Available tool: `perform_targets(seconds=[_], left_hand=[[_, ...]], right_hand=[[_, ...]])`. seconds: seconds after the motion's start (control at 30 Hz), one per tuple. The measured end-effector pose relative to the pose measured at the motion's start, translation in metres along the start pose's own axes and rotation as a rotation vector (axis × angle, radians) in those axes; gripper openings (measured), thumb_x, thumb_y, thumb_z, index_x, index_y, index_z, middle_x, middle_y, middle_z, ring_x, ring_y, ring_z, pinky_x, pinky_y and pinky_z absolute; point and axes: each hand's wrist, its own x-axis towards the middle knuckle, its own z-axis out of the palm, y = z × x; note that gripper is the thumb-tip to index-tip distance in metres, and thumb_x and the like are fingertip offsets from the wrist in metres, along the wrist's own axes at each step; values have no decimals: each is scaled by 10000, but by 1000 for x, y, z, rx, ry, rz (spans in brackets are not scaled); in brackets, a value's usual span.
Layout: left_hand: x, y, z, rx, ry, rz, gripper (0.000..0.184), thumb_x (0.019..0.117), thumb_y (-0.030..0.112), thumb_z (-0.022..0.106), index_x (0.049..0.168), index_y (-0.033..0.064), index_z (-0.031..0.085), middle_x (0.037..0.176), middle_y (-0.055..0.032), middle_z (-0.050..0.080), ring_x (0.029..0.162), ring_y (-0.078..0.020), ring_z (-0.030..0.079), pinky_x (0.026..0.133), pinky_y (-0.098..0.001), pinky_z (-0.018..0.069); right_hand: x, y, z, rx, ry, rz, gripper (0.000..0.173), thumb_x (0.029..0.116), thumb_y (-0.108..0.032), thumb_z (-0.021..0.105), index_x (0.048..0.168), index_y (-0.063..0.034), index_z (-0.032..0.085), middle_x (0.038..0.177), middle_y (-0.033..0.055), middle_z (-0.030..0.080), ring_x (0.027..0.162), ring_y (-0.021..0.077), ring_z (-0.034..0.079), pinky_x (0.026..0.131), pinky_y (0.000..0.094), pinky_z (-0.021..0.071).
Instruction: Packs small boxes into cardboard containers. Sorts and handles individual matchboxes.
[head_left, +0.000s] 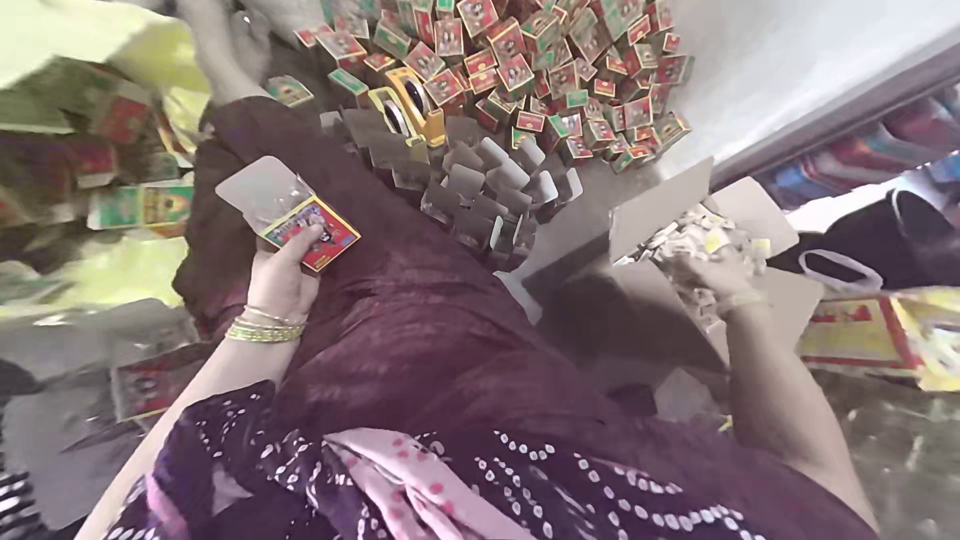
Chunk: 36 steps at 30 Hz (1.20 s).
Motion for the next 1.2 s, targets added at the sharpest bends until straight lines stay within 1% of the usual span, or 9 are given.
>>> perform_targets(seconds=[0.17,0.33,0.47,0.6,0.73,0.87,1.0,1.1,1.2], left_hand=[[1,-3,-4,-1,-27,11,596,931,169,724,1445,127,426,1250,-53,652,1121,-194,667,972,-422,575],[-1,-1,-1,7,-27,19,558,941,156,697,1433,124,436,1260,-46,650,1142,-194,659,991,-426,566],[-4,2,0,-16,-28,17,579,930,136,714,1432,122,427,1268,-55,651,1154,-206,662,991,-433,573],[-3,2,0,-7,-7,27,569,924,125,718,1421,105,441,1251,-59,658,1137,-205,668,983,-430,575],[-2,2,-1,12,-13,20,613,926,139,715,1457,107,410,1275,-66,648,1150,-202,661,996,-427,566],[-1,1,-1,4,-18,19,596,925,135,716,1442,104,423,1265,-63,652,1143,-202,664,992,-426,570],[1,2,-1,-1,-40,31,594,925,119,708,1441,106,414,1270,-63,644,1157,-202,656,1003,-429,565],[3,0,-3,-2,-42,27,584,925,122,711,1435,108,428,1263,-63,645,1151,-207,657,999,-434,564],[3,0,-2,-4,-16,3,612,937,121,702,1470,108,401,1300,-76,635,1174,-213,650,1009,-443,560]], right_hand=[[-45,-53,-31,254,48,-229,665,787,-73,817,1392,-136,548,1163,87,687,967,174,693,822,429,608],[-97,-108,5,517,-284,-588,696,731,-44,801,1366,-160,539,1160,-11,692,989,106,691,829,323,620],[-114,-111,92,648,-543,-416,713,748,-17,794,1397,-124,519,1059,96,708,812,221,716,652,388,640],[-94,-76,178,464,-495,-174,646,784,-148,825,1356,-41,546,1078,86,708,925,137,699,811,319,603],[-66,-46,235,329,-340,76,688,798,-193,856,1365,28,536,1211,204,660,1082,240,667,955,417,562],[-49,-49,261,308,-249,184,842,822,-259,859,1496,-15,418,1336,237,608,1217,303,612,1042,472,509],[-34,-55,272,271,-243,217,700,843,-313,840,1398,0,549,1220,223,672,1106,296,657,969,468,536],[-29,-61,259,279,-257,166,984,818,-245,870,1583,-70,276,1359,255,594,1209,342,621,1014,488,528],[-31,-59,245,191,-224,133,998,769,-170,892,1579,-106,312,1366,273,577,1192,385,620,993,540,533]])
